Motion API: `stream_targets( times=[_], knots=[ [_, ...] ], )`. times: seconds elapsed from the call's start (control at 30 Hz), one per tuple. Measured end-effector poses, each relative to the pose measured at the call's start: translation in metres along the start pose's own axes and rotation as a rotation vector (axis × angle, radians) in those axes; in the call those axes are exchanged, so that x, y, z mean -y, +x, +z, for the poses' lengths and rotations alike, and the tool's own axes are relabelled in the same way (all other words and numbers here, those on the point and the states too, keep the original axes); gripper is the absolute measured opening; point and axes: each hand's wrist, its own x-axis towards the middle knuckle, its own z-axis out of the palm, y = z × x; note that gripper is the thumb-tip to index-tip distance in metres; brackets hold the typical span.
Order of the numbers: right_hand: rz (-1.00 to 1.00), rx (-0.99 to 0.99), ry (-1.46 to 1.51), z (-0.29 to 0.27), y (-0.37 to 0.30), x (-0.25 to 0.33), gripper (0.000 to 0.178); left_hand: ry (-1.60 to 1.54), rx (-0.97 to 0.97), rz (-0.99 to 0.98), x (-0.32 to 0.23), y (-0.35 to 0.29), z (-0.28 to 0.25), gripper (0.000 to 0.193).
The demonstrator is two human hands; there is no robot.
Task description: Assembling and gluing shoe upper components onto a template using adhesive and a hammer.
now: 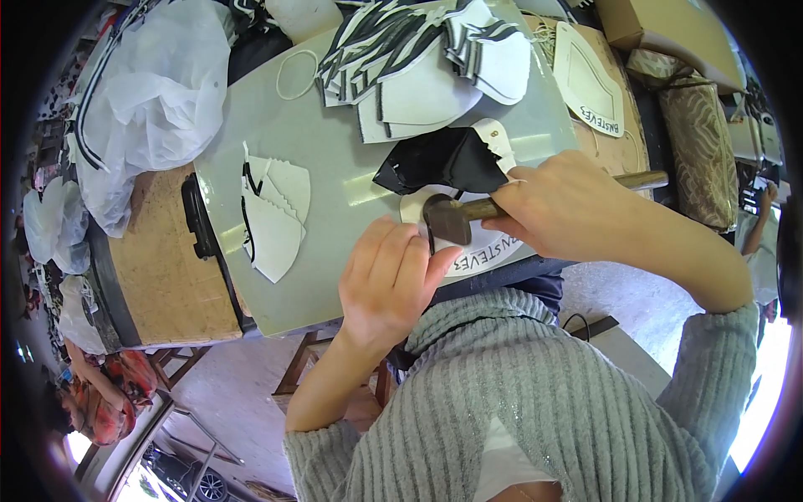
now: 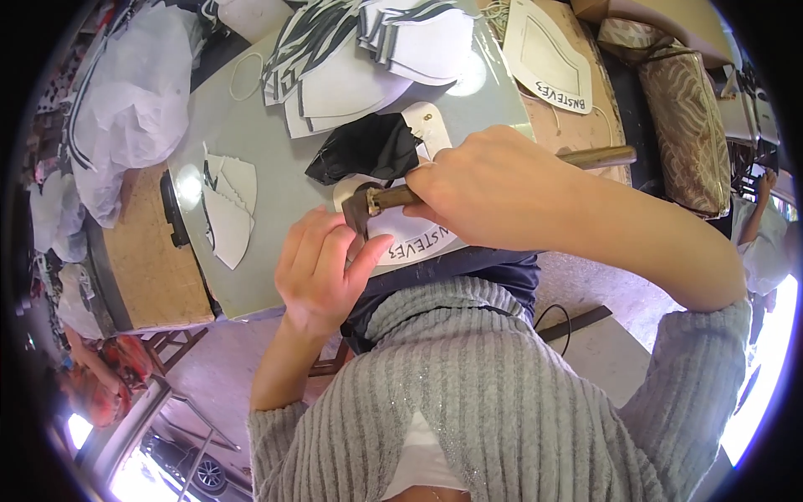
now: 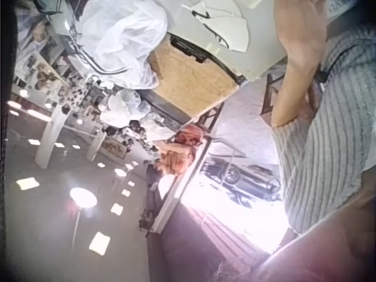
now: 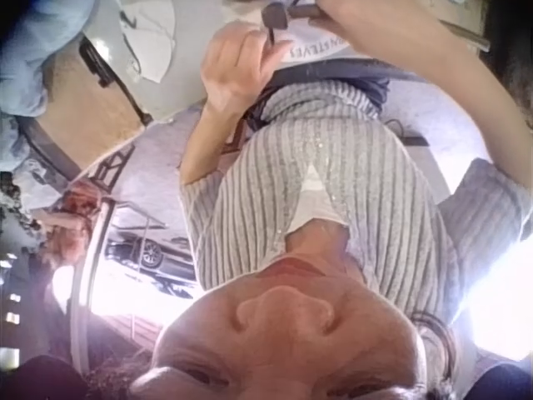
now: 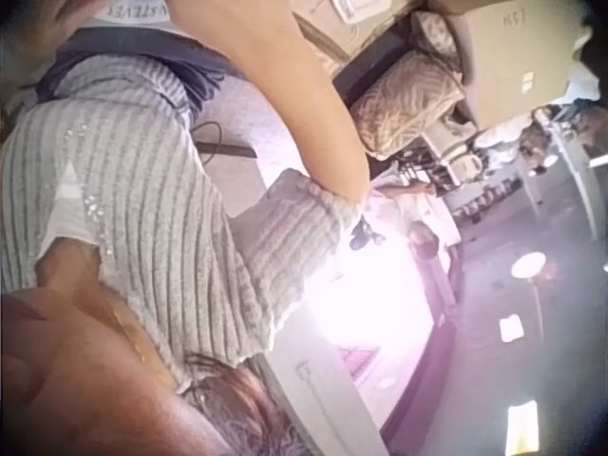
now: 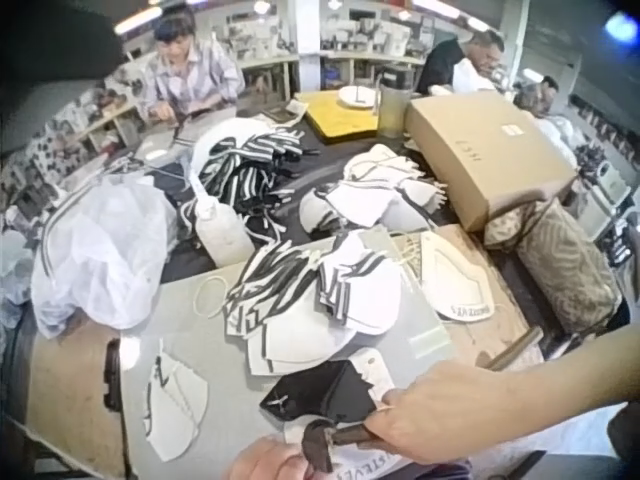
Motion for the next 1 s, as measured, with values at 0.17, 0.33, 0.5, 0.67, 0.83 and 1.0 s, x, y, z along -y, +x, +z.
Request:
stream_targets(
  times=[0.17,0.33,0.5,0.67,0.83,1.0],
  knots=[
    [0.002,-0.134,0.048,0.011,-0.009,-0.001,0.031,0.010,0.012,-0.050,-0.011,-0.013,-0.006,0.031],
    [-0.030,-0.097,-0.010,0.001,-0.007,0.007,0.034,-0.019,0.004,-0.067,-0.009,-0.020,-0.003,0.033],
    [-0.028,-0.086,0.022,0.002,-0.005,0.002,0.035,-0.015,-0.001,-0.059,-0.009,-0.017,-0.004,0.031],
    [0.032,-0.161,-0.033,-0.005,-0.001,-0.010,0.038,0.064,0.050,0.100,-0.005,-0.005,0.002,0.032],
    [-0.039,-0.201,-0.044,-0.025,0.001,-0.006,0.034,0.062,0.028,0.068,-0.011,-0.008,-0.014,0.028],
    [0.009,0.001,-0.043,0.006,-0.020,-0.020,0.039,0.046,0.050,0.033,-0.015,-0.020,0.000,0.028]
  ],
)
